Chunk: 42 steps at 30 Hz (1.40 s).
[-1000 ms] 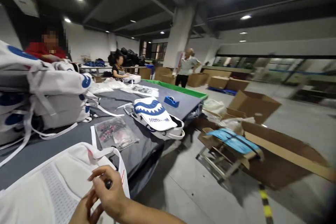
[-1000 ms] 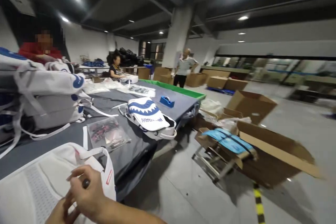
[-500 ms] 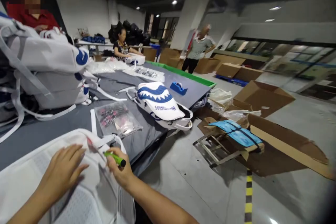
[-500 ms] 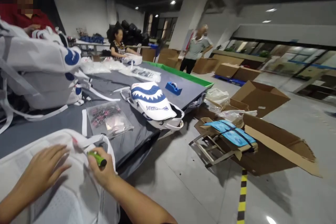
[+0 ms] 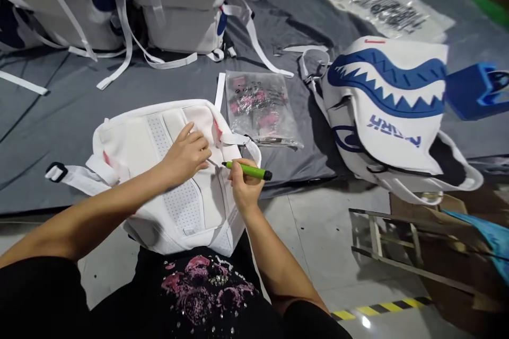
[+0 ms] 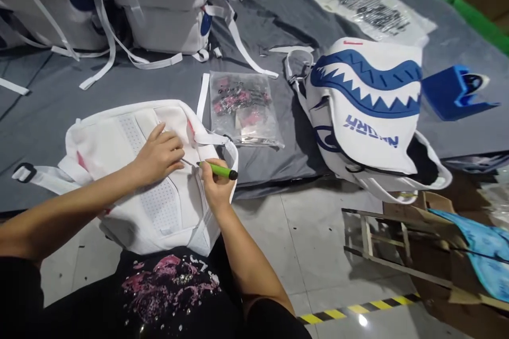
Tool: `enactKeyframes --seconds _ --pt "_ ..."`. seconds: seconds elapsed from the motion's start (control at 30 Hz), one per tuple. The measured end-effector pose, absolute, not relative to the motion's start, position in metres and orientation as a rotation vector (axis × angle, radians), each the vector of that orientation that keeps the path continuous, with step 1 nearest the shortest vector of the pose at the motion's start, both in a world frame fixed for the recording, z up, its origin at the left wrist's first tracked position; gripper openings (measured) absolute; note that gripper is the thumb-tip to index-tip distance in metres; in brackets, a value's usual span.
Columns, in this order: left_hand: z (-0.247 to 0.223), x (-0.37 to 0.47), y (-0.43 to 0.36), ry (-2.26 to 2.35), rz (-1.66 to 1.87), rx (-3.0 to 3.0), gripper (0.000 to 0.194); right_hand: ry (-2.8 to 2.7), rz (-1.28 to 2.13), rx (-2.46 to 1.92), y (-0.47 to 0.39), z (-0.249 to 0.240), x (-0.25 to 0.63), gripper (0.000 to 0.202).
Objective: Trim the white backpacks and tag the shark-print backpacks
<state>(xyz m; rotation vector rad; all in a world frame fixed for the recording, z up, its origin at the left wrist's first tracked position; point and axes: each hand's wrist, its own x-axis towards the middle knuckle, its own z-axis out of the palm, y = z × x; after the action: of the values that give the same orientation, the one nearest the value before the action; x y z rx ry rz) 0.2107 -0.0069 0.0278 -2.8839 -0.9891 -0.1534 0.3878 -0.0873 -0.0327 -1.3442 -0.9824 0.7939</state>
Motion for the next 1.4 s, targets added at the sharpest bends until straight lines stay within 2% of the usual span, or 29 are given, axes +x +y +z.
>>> enactKeyframes --seconds 0.1,0.23,0.43,0.53,0.67,0.83,1.03,1.27,1.4 --pt "0.021 0.205 -0.022 -0.967 -0.279 -2.865 0.017 -1.034 0.688 -1.381 -0.09 -0.037 0.388 0.035" --pt "0.016 0.211 -0.028 -0.992 -0.234 -2.777 0.012 -1.066 0.649 -1.377 -0.092 -0.041 0.388 0.03" --pt "-0.005 0.212 -0.031 -0.847 -0.65 -2.696 0.011 -1.114 0.637 -1.343 -0.094 -0.042 0.387 0.022" --pt "-0.012 0.21 -0.035 -0.814 -0.745 -2.638 0.014 -1.15 0.612 -1.346 -0.093 -0.039 0.386 0.022" --pt "-0.015 0.211 -0.037 -0.825 -0.777 -2.585 0.019 -1.294 0.542 -1.372 -0.088 -0.034 0.385 0.022" --pt "-0.017 0.213 -0.038 -0.85 -0.757 -2.547 0.019 -1.519 0.208 -1.446 -0.083 -0.03 0.388 0.024" --pt "-0.019 0.214 -0.039 -0.87 -0.789 -2.535 0.019 -1.635 0.084 -1.441 -0.08 -0.027 0.391 0.023" --pt "-0.022 0.214 -0.038 -0.863 -0.827 -2.512 0.02 -1.634 0.165 -1.559 -0.076 -0.022 0.389 0.035" --pt "-0.026 0.213 -0.038 -0.845 -0.884 -2.499 0.02 -1.739 0.352 -1.617 -0.066 -0.011 0.39 0.039"
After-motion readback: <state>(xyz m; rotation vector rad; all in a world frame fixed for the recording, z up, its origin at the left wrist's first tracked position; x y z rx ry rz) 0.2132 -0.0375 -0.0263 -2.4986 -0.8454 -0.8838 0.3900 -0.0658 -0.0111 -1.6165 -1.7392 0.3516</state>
